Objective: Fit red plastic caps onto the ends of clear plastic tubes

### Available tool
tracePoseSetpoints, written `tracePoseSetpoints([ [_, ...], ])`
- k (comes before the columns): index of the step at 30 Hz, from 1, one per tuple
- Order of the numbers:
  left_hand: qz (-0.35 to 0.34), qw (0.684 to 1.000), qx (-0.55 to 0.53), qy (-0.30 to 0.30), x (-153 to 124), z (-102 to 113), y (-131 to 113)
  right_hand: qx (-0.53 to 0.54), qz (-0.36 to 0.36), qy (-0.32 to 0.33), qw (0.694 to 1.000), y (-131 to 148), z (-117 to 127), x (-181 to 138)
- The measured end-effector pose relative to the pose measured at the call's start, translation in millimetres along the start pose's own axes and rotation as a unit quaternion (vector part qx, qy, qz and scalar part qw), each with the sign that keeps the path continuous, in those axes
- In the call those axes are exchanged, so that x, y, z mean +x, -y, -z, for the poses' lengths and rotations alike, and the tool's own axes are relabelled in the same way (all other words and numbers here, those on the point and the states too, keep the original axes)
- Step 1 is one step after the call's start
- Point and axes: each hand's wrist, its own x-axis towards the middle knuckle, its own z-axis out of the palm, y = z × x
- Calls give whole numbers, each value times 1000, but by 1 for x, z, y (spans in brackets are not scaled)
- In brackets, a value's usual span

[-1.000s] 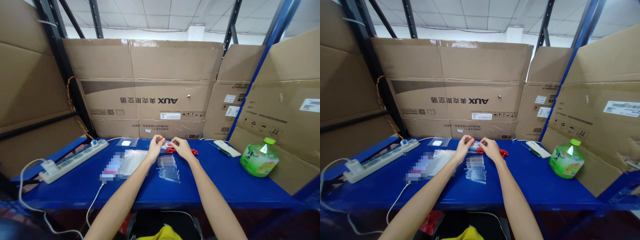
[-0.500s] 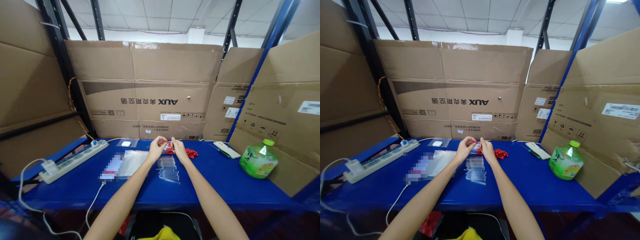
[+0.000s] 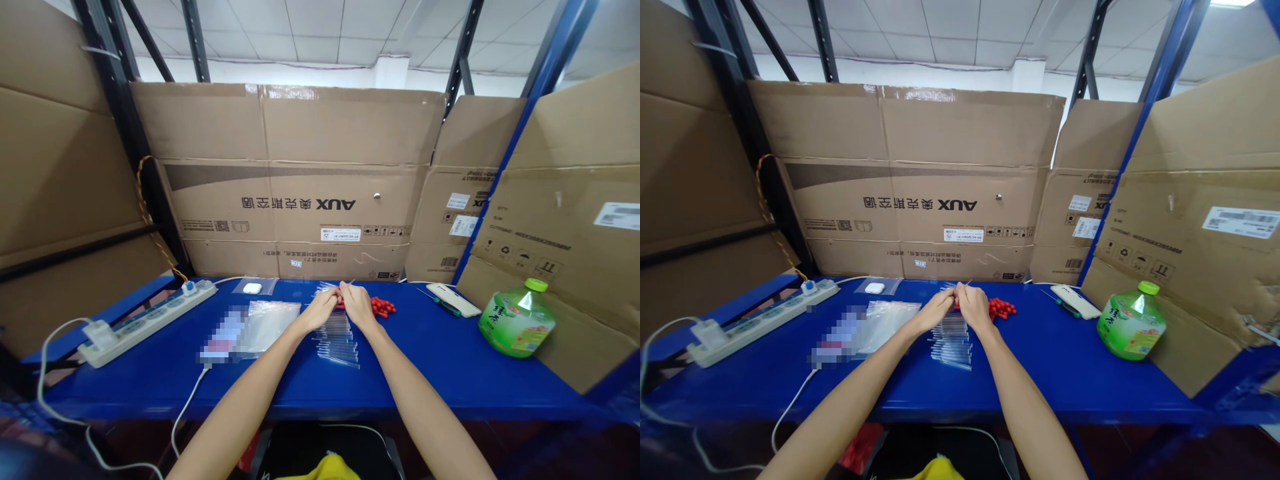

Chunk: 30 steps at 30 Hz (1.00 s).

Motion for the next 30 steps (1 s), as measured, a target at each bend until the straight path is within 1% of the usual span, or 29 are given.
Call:
tracePoseSetpoints([
  [5,4,1000,-27,0,6,-3,3,-48,-8,-3,999,0,-2,1],
  [8,11,998,-64,3,7,-5,3,-43,-11,6,999,-1,-3,2],
  [13,66,988,-142,2,6,-8,1,27,-32,11,999,-6,-4,6],
  [16,107,972,-207,15,5,-11,-1,113,-52,29,992,-11,-3,10],
  [18,130,961,-245,21,5,-12,-2,201,-90,51,974,-15,-3,12],
  [20,139,951,-275,37,4,-13,-3,296,-148,78,941,-17,-2,14],
  [22,131,947,-289,59,4,-13,-3,368,-193,98,904,-17,-2,16],
  [23,124,947,-289,68,4,-13,-2,390,-203,104,892,-17,-2,16],
  [25,121,949,-281,75,3,-12,-2,411,-205,109,882,-16,-3,15],
  [27,132,950,-272,72,2,-10,-3,411,-192,110,885,-15,-3,14],
  [28,139,950,-271,73,2,-9,-4,404,-179,106,891,-15,-4,14],
  [30,146,948,-272,77,0,-7,-6,370,-142,83,914,-15,-3,12],
])
